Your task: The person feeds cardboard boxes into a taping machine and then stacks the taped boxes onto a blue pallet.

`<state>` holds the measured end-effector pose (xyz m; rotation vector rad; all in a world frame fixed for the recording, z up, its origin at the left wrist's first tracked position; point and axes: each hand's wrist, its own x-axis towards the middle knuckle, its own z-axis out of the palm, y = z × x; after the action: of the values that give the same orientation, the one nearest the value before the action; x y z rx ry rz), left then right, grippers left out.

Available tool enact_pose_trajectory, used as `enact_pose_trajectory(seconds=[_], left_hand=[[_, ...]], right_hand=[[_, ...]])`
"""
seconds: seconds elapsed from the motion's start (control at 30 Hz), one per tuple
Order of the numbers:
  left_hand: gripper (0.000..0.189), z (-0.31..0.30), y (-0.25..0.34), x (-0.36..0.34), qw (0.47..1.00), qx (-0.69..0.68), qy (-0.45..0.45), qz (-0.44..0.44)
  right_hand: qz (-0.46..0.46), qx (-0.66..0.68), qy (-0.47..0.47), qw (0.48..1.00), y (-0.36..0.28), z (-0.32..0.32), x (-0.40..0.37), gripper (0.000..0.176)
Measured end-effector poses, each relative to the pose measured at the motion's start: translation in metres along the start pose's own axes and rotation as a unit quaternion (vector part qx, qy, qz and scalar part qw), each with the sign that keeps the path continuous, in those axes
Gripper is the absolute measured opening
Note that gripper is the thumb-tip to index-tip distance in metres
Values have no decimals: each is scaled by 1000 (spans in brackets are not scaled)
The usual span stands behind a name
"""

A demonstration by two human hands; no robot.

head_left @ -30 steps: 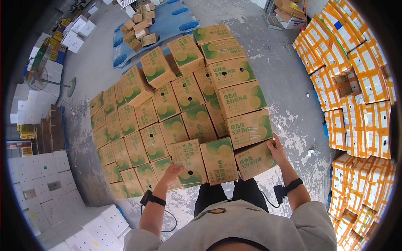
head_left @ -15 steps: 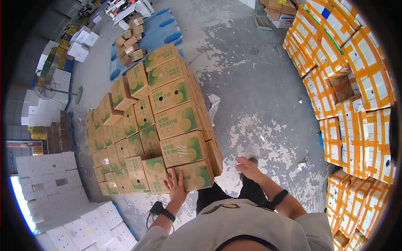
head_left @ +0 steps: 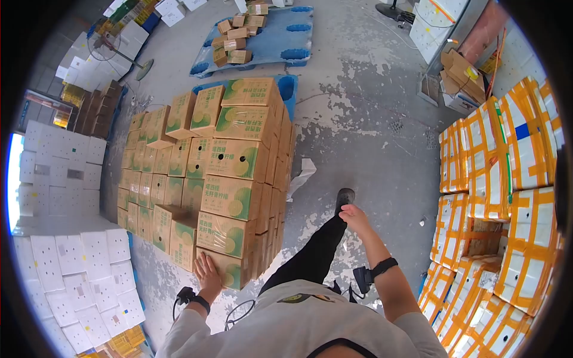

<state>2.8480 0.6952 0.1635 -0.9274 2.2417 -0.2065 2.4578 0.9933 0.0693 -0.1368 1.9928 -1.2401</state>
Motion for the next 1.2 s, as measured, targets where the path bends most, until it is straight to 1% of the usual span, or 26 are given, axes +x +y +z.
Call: enact_pose_trajectory(seconds=[0.03, 0.1, 0.13, 0.17, 0.2, 0.23, 0.27, 0.3, 0.33, 0.37, 0.4, 0.43, 0.5, 0.53, 0.67, 0.73, 0.8, 0.87, 0.9, 0.93, 0.97, 1.03, 1.1, 1.13, 1.17, 1.2], left_hand=[[119, -50, 20, -7, 990, 26, -129, -48], [114, -75, 45, 17, 944, 138, -282, -99], [114, -99, 55, 44, 948, 121, -274, -107], [100, -121, 64, 66, 926, 51, -374, -27], [89, -141, 76, 82, 882, -19, -468, 60], [70, -190, 98, 98, 879, -87, -461, 82], [60, -237, 126, 120, 856, -133, -497, 49], [57, -266, 148, 144, 845, -223, -481, 71], [55, -294, 166, 169, 830, -310, -456, 89], [52, -329, 184, 189, 830, -358, -409, 123], [50, -364, 205, 208, 827, -404, -359, 155], [46, -402, 220, 234, 844, -398, -293, 207], [40, -461, 250, 284, 859, -397, -140, 291], [39, -484, 266, 311, 855, -403, -51, 323], [41, -547, 352, 446, 841, -464, 34, 277], [46, -576, 362, 497, 888, -401, -15, 224], [48, -598, 356, 520, 871, -451, -32, 193], [52, -635, 338, 540, 828, -540, -57, 140], [52, -645, 329, 553, 821, -555, -54, 125], [53, -650, 319, 569, 797, -593, -87, 73], [54, -652, 310, 587, 770, -627, -119, 23], [56, -642, 292, 638, 764, -635, -118, -19], [57, -622, 271, 690, 710, -690, -128, -67], [58, -607, 265, 729, 740, -655, -130, -77], [58, -608, 251, 770, 735, -661, -130, -75], [59, -611, 238, 800, 742, -652, -131, -86]], right_hand=[[9, 19, -37, 999, -14, -15, 29, 36], [0, 24, -41, 999, -21, -55, 77, 35], [-6, -16, 16, 1000, -25, -79, 96, 34], [-7, -56, 71, 996, -14, -107, 104, 34], [-6, -145, 92, 985, 40, -144, 134, 34], [36, -214, 111, 970, 66, -181, 147, 32], [159, -174, 90, 968, 101, -225, 159, 32], [305, -96, 98, 942, 44, -254, 136, 30], [400, -34, 110, 909, 34, -288, 133, 26], [293, 7, 144, 945, 23, -293, 142, 16], [410, -33, 183, 893, 57, -350, 120, 16], [422, 23, 256, 869, 53, -374, 116, 14], [456, 47, 290, 840, 110, -429, 135, 14], [482, 41, 294, 825, 87, -442, 159, 14], [509, -34, 249, 823, -35, -497, 344, 16], [469, -105, 212, 851, -125, -516, 468, 18], [364, -221, 167, 889, -251, -506, 595, 19], [111, -352, 122, 921, -321, -484, 748, 31], [-39, -405, 106, 907, -354, -468, 827, 39], [-45, -473, 26, 880, -433, -429, 882, 47], [-98, -484, -14, 869, -511, -377, 910, 50], [-171, -491, -114, 846, -625, -287, 963, 48], [-250, -498, -208, 804, -696, -216, 978, 48], [-283, -505, -250, 776, -730, -182, 992, 48], [-283, -512, -250, 771, -751, -153, 1011, 48], [-313, -524, -299, 733, -758, -132, 1022, 48]])
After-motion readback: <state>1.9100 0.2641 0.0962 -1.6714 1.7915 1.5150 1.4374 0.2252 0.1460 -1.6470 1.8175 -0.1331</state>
